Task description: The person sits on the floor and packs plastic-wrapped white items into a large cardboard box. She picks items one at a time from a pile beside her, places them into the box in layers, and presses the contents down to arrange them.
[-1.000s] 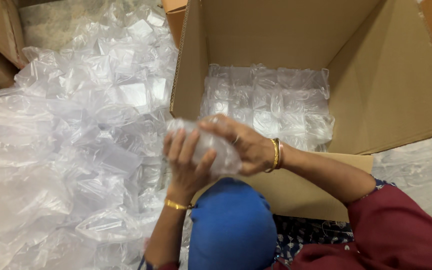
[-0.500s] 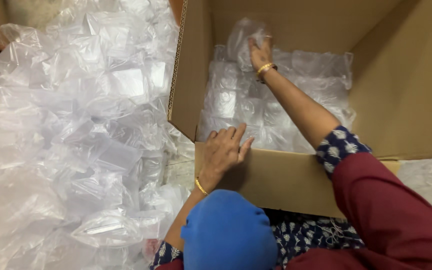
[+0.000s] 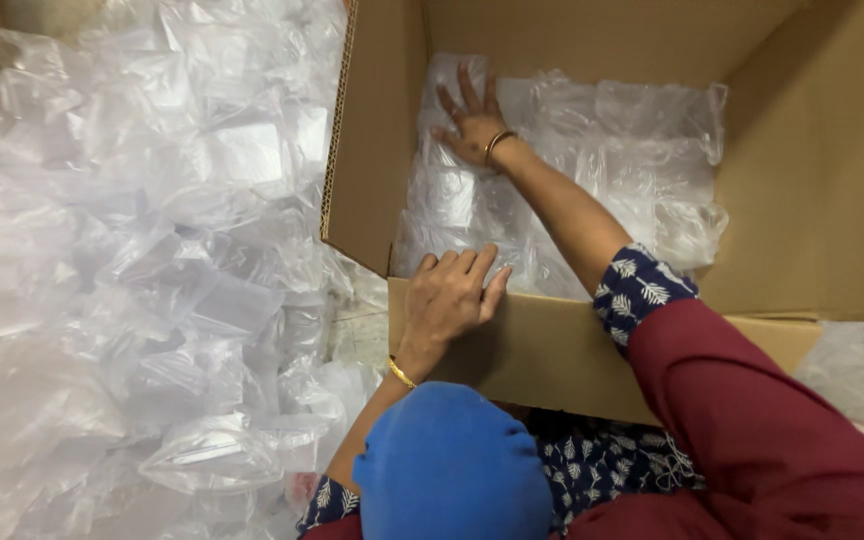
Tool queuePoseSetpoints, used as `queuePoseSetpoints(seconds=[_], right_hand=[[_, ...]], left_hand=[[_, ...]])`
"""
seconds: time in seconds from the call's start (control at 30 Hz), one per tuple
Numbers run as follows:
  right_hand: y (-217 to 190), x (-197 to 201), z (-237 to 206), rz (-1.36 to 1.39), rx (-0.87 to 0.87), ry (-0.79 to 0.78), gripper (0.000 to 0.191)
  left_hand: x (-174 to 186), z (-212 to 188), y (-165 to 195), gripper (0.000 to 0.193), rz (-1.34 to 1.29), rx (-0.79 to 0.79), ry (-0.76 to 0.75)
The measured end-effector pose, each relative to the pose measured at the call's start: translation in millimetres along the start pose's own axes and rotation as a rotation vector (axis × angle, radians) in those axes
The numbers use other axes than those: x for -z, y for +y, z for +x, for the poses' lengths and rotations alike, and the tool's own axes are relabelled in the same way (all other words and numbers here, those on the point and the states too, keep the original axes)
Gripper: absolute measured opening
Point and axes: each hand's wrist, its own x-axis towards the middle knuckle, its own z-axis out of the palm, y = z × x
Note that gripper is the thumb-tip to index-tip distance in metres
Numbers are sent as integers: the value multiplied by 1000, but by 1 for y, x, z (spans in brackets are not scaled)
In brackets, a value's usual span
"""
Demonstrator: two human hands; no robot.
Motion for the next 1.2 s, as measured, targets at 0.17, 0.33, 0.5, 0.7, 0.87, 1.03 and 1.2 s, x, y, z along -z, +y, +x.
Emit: queuePoseSetpoints(seconds=[0.17, 0.33, 0.5, 0.7, 0.87, 1.03, 1.2], right_hand=[[-14, -8, -4, -124, -67, -142, 91], [-6, -24, -44, -126, 39, -328, 97], [44, -40, -113, -33, 122, -352, 89], [77, -42, -121, 9, -56, -237, 83], [70, -39, -125, 42, 2, -253, 80], [66, -31, -128, 66, -5, -276, 78], [67, -28, -131, 51, 8, -258, 78]], left_hand=[[2, -5, -5, 28, -165, -33, 171], [33, -49, -32, 32, -183, -11, 547], [43, -96, -121, 22, -709, 596, 972], [-48, -91, -180, 71, -227, 413, -57], [-82, -89, -150, 107, -391, 776, -317], [-74, -62, -163, 112, 41, 502, -675], [-83, -46, -163, 86, -208, 399, -257]])
